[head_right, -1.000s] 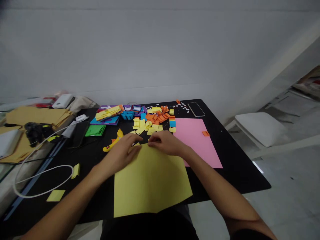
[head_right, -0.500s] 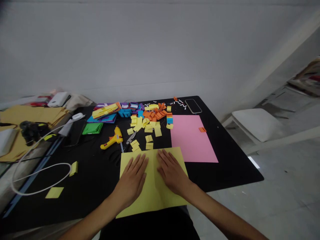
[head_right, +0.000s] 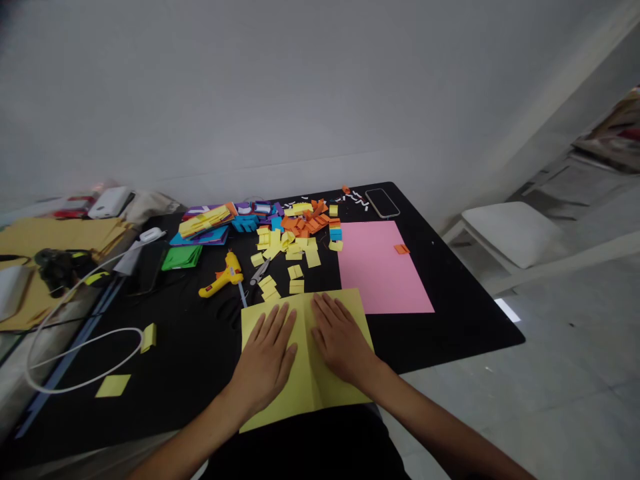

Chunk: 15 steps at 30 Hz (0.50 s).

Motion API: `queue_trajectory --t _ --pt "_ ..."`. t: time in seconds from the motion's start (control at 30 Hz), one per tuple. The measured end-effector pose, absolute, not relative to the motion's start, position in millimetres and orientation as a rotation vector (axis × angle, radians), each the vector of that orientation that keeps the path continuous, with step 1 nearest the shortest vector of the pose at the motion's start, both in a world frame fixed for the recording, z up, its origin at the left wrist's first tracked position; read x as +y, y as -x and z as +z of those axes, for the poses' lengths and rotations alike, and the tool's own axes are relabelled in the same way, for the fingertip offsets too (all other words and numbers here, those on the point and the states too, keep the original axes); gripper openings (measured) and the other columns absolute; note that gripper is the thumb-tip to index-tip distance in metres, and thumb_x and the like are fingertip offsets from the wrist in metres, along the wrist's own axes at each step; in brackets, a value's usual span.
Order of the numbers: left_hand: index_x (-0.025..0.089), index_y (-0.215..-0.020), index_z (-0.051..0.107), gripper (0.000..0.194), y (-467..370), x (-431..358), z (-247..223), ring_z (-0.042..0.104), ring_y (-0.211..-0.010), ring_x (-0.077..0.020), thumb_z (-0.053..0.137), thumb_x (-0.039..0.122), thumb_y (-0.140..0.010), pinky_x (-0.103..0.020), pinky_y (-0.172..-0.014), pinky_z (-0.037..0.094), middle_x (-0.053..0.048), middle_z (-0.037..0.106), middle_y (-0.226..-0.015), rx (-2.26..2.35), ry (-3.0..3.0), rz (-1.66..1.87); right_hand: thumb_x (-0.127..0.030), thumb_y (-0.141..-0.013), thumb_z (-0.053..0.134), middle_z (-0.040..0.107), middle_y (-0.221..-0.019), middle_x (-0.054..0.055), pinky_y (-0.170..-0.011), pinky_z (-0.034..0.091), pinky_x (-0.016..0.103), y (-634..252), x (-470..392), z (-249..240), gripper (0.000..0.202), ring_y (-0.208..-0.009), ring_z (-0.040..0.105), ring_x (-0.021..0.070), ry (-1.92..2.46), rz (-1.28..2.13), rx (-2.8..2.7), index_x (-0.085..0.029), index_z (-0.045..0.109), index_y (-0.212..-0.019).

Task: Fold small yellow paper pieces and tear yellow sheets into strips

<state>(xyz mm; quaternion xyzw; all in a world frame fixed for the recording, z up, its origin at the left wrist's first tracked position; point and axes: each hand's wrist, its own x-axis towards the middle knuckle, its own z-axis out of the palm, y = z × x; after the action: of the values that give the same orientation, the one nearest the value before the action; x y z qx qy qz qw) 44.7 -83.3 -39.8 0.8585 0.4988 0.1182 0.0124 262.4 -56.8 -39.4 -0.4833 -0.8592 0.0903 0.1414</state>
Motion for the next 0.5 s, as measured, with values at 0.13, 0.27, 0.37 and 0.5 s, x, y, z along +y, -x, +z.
queue_trajectory --t 0.13,0.27,0.37,0.5 --pt "0.014 -0.161 0.033 0.060 -43.5 -82.5 -37.7 0.029 -0.156 -0.0327 0.043 0.033 -0.105 -0.054 -0.124 0.034 -0.014 0.033 -0.168 1.539 -2.683 0.351 -0.024 -0.104 0.035 0.043 -0.163 0.016 -0.124 0.038 0.052 -261.1 -56.5 -39.0 0.056 -0.153 0.038 0.0285 1.406 0.231 -2.464 -0.009 0.040 -0.158" --pt "0.014 -0.161 0.031 0.060 -43.8 -83.1 -39.2 0.028 -0.157 -0.0309 0.041 0.033 -0.106 -0.053 -0.125 0.033 -0.014 0.032 -0.169 1.549 -2.684 0.374 -0.025 -0.106 0.034 0.041 -0.164 0.016 -0.125 0.037 0.052 -261.0 -57.9 -43.2 0.056 -0.154 0.036 0.0284 1.402 0.216 -2.474 -0.008 0.038 -0.159" --pt "0.014 -0.161 0.032 0.059 -44.9 -83.9 -41.0 0.029 -0.157 -0.0310 0.041 0.034 -0.106 -0.053 -0.124 0.034 -0.014 0.034 -0.168 1.569 -2.684 0.392 -0.025 -0.106 0.033 0.040 -0.164 0.016 -0.124 0.037 0.054 -261.0 -59.4 -45.2 0.057 -0.155 0.034 0.0286 1.412 0.213 -2.462 -0.009 0.034 -0.161" --pt "0.014 -0.161 0.032 0.059 -45.7 -84.2 -41.3 0.030 -0.156 -0.0314 0.042 0.034 -0.106 -0.053 -0.124 0.034 -0.014 0.035 -0.167 1.579 -2.675 0.396 -0.025 -0.106 0.032 0.039 -0.164 0.016 -0.124 0.037 0.054 -260.6 -60.5 -45.8 0.058 -0.155 0.034 0.0293 1.427 0.211 -2.460 -0.008 0.033 -0.161"
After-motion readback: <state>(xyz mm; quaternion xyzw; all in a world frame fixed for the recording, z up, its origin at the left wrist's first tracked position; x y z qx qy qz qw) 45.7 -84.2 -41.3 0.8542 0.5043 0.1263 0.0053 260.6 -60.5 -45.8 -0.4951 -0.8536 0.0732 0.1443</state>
